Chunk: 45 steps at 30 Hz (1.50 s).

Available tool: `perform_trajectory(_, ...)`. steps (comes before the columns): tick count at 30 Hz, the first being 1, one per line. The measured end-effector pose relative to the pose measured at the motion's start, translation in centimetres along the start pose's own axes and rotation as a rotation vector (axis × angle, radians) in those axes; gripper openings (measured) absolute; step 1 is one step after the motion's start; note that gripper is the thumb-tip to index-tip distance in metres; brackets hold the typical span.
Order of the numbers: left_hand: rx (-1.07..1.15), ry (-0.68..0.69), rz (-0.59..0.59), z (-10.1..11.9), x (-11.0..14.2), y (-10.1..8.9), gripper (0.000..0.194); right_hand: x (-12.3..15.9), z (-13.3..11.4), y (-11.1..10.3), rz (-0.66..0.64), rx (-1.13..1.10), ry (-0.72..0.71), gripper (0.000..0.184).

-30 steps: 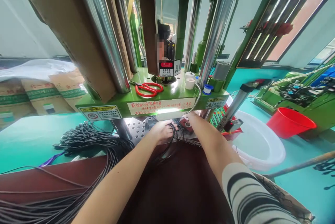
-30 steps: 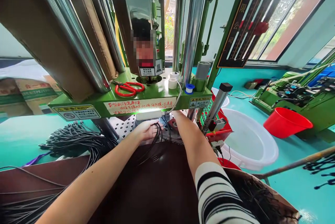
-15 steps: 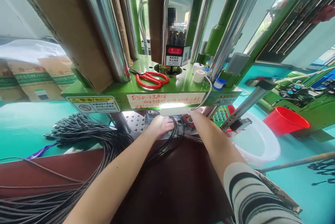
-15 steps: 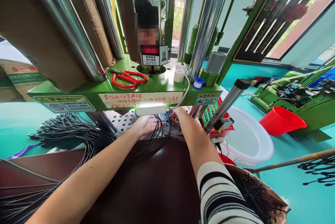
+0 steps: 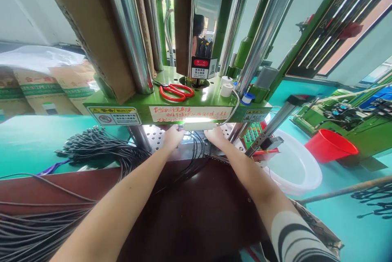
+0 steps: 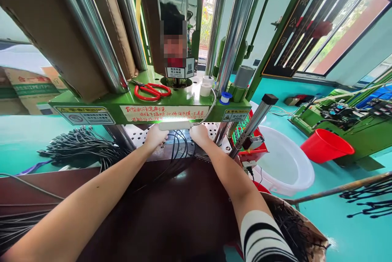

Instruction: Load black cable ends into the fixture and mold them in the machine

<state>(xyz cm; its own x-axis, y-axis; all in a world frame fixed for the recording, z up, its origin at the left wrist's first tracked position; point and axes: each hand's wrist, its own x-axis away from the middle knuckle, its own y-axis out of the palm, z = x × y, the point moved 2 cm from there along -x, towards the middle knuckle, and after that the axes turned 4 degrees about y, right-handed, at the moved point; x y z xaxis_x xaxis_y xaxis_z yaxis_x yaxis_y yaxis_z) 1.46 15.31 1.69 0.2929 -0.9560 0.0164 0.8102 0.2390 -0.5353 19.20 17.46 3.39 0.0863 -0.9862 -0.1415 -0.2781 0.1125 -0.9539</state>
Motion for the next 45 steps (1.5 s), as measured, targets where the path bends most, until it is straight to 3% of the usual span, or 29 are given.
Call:
perform_trajectory(7,-0.361,0.139,0.034,0.5,0.1,-0.2,0.025,0.0,-0.1,0.9,0.013,0.102,-0.013,0.03)
perform_trajectory(13,-0.516,0.186,0.019,0.4,0.0,-0.1,0.033,0.4,-0.7,0.7,-0.036,0.194,-0.1,0.03)
perform_trajectory(19,-0.555,0.221,0.026,0.1,-0.2,0.0,0.034,1.0,-2.1,0.6,-0.064,0.253,-0.181,0.028)
perform_trajectory(29,-0.519,0.234,0.019,-0.6,-0.4,0.4,0.033,-0.4,-2.6,1.3,-0.055,0.242,-0.165,0.035)
perform_trajectory(35,-0.468,0.258,0.027,-0.5,0.2,0.1,0.036,0.4,-2.7,0.0,-0.034,0.159,-0.162,0.033)
perform_trajectory(38,-0.446,0.252,0.031,-0.4,0.4,0.0,0.035,2.2,-3.1,-0.9,-0.022,0.102,-0.23,0.034)
perform_trajectory(45,-0.411,0.227,0.02,-0.2,0.2,0.0,0.031,4.8,-4.3,-2.2,-0.088,-0.241,-0.587,0.046)
